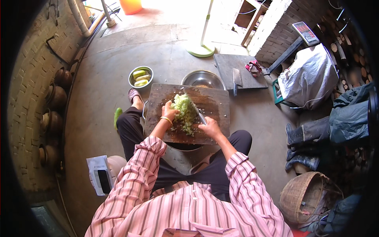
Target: The person scrapes chopped vegetables off a wooden board with a cleaver. The person then picks up a peeled cucumber, cuts it into round slices with a knife, and slices the pieces into thin strips on the board.
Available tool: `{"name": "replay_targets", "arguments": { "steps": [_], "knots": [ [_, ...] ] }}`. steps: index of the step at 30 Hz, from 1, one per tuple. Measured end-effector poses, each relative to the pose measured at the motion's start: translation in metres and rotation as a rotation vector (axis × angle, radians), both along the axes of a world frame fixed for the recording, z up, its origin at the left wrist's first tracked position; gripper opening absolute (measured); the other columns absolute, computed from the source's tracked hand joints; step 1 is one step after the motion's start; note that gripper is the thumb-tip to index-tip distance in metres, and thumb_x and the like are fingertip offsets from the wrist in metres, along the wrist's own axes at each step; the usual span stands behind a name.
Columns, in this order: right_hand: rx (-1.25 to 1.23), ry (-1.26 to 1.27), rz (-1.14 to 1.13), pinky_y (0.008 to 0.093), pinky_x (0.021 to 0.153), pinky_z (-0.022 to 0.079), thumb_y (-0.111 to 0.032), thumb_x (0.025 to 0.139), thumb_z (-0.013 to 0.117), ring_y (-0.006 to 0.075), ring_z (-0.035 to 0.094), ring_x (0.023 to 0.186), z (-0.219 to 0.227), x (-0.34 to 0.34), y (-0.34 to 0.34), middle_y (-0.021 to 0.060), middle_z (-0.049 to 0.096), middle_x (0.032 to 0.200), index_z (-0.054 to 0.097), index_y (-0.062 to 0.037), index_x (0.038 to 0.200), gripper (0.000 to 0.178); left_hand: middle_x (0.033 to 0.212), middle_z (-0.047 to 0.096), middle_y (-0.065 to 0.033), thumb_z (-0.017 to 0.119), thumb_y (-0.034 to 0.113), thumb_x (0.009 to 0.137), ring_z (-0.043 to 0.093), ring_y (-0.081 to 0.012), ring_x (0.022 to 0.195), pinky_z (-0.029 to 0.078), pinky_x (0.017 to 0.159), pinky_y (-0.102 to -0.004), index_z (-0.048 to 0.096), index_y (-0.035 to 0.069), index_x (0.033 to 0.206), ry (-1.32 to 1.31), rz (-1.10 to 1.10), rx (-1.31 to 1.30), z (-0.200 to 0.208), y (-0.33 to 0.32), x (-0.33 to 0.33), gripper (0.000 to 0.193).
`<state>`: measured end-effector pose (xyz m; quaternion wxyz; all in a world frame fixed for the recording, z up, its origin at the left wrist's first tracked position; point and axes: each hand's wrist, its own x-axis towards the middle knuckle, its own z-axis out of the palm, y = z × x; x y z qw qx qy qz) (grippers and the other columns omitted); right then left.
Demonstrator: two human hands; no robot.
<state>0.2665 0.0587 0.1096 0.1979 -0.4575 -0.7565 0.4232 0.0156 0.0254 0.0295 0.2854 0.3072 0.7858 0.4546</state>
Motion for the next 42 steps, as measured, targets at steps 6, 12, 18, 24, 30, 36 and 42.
{"name": "replay_targets", "arguments": {
  "steps": [6, 12, 18, 24, 30, 36, 42],
  "knots": [
    [-0.285, 0.067, 0.147, 0.0312, 0.061, 0.043, -0.019, 0.071, 0.068, 0.0125, 0.048, 0.063, 0.037, 0.024, -0.02, 0.0038, 0.051, 0.066, 0.052, -0.0026, 0.074, 0.023, 0.099, 0.062, -0.0174, 0.078, 0.006, 0.061, 0.061, -0.025, 0.084, 0.051, 0.073, -0.0352, 0.054, 0.006, 0.124, -0.088, -0.144, -0.007, 0.024, 0.016, 0.008, 0.067],
    [-0.17, 0.137, 0.048, 0.0297, 0.062, 0.045, -0.02, 0.075, 0.069, 0.0134, 0.055, 0.065, 0.071, 0.05, -0.058, 0.0054, 0.055, 0.067, 0.057, -0.0007, 0.083, 0.024, 0.102, 0.062, -0.0155, 0.068, 0.003, 0.065, 0.061, -0.0233, 0.092, 0.049, 0.081, -0.0329, 0.055, 0.005, 0.12, -0.177, -0.304, 0.334, 0.063, -0.001, 0.036, 0.057],
    [-0.466, 0.361, -0.247, 0.0227, 0.037, 0.035, -0.011, 0.079, 0.065, 0.0069, 0.046, 0.042, 0.028, 0.045, -0.097, 0.0005, 0.051, 0.06, 0.051, -0.0042, 0.086, 0.017, 0.124, 0.048, -0.02, 0.069, 0.006, 0.062, 0.046, -0.0374, 0.117, 0.04, 0.099, -0.0402, 0.054, 0.007, 0.12, 0.506, -0.465, 0.236, 0.052, -0.049, 0.022, 0.06],
    [-0.648, 0.497, -0.394, 0.0235, 0.035, 0.035, -0.01, 0.079, 0.063, 0.0076, 0.045, 0.041, 0.017, 0.017, -0.128, -0.0004, 0.048, 0.058, 0.049, -0.0052, 0.085, 0.016, 0.09, 0.058, -0.0188, 0.078, 0.007, 0.061, 0.062, -0.0261, 0.075, 0.052, 0.061, -0.037, 0.05, 0.0, 0.124, 0.313, -0.219, -0.055, 0.006, -0.052, 0.0, 0.07],
    [-0.674, 0.523, -0.278, 0.0232, 0.036, 0.035, -0.009, 0.08, 0.062, 0.0075, 0.045, 0.042, 0.022, 0.0, -0.127, -0.0001, 0.048, 0.06, 0.049, -0.0045, 0.086, 0.015, 0.09, 0.062, -0.0087, 0.069, -0.002, 0.07, 0.061, -0.0146, 0.072, 0.053, 0.057, -0.031, 0.045, -0.001, 0.127, -0.209, -0.175, 0.178, 0.038, -0.024, 0.061, 0.062],
    [0.077, 0.112, -0.055, 0.0421, 0.061, 0.049, -0.017, 0.076, 0.067, 0.0358, 0.064, 0.068, 0.033, 0.034, -0.098, 0.019, 0.06, 0.071, 0.053, -0.0012, 0.09, 0.025, 0.101, 0.061, -0.008, 0.054, -0.007, 0.079, 0.063, -0.0187, 0.08, 0.059, 0.065, -0.0344, 0.048, 0.001, 0.122, -0.668, -0.14, 0.345, 0.066, -0.017, 0.044, 0.044],
    [0.19, 0.079, 0.096, 0.0428, 0.062, 0.049, -0.019, 0.077, 0.067, 0.0381, 0.062, 0.07, 0.037, 0.041, -0.088, 0.0197, 0.061, 0.076, 0.055, -0.0017, 0.093, 0.027, 0.112, 0.058, -0.0232, 0.059, 0.002, 0.071, 0.059, -0.037, 0.099, 0.047, 0.088, -0.0388, 0.055, 0.002, 0.117, 0.148, -0.164, 0.104, 0.028, -0.015, 0.009, 0.046]
  ]
}}
